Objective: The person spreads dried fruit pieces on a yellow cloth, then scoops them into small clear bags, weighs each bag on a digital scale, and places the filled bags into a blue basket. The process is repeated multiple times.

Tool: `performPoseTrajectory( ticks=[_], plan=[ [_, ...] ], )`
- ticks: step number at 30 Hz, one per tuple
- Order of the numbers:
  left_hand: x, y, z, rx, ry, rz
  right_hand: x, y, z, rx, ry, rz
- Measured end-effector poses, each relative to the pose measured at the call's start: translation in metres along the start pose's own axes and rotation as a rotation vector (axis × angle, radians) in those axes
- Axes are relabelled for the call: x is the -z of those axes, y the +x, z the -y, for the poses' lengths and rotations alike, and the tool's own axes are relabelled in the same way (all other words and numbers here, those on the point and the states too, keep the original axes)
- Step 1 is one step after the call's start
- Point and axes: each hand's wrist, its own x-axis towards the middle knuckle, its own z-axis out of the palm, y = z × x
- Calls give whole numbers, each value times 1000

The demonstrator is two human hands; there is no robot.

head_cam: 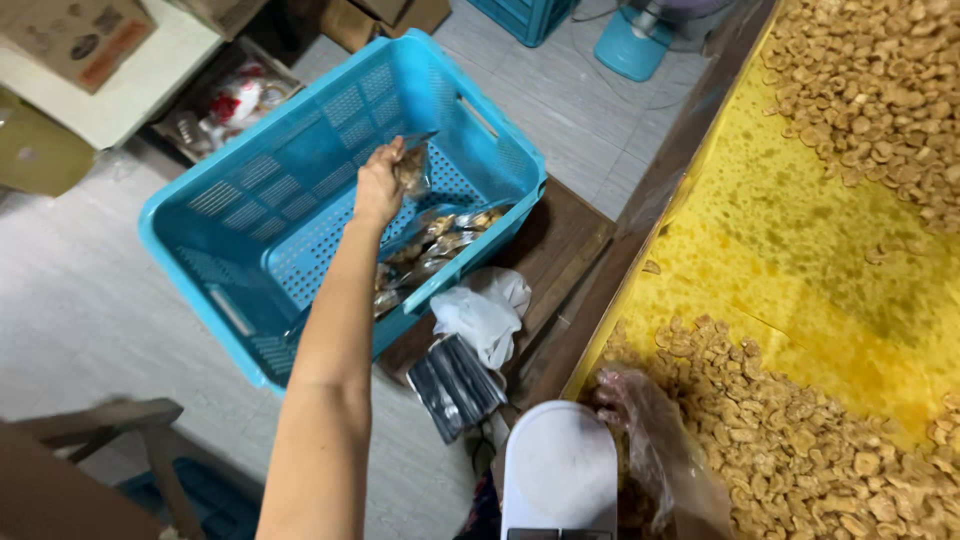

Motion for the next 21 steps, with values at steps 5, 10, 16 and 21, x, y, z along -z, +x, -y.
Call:
performPoseTrajectory(
  ticks=[5, 10, 16, 21],
  plan=[
    [-91, 8, 1, 71, 66, 185, -5, -3, 0, -40, 54, -69],
    [-142, -11, -9, 357, 157, 527, 1, -10, -8, -77, 88, -116],
    [-139, -7, -3, 313, 64, 517, 6, -16, -14, -78, 120, -140],
    [-62, -10, -42, 281, 19, 193, 5, -11, -11, -22, 132, -129]
  ],
)
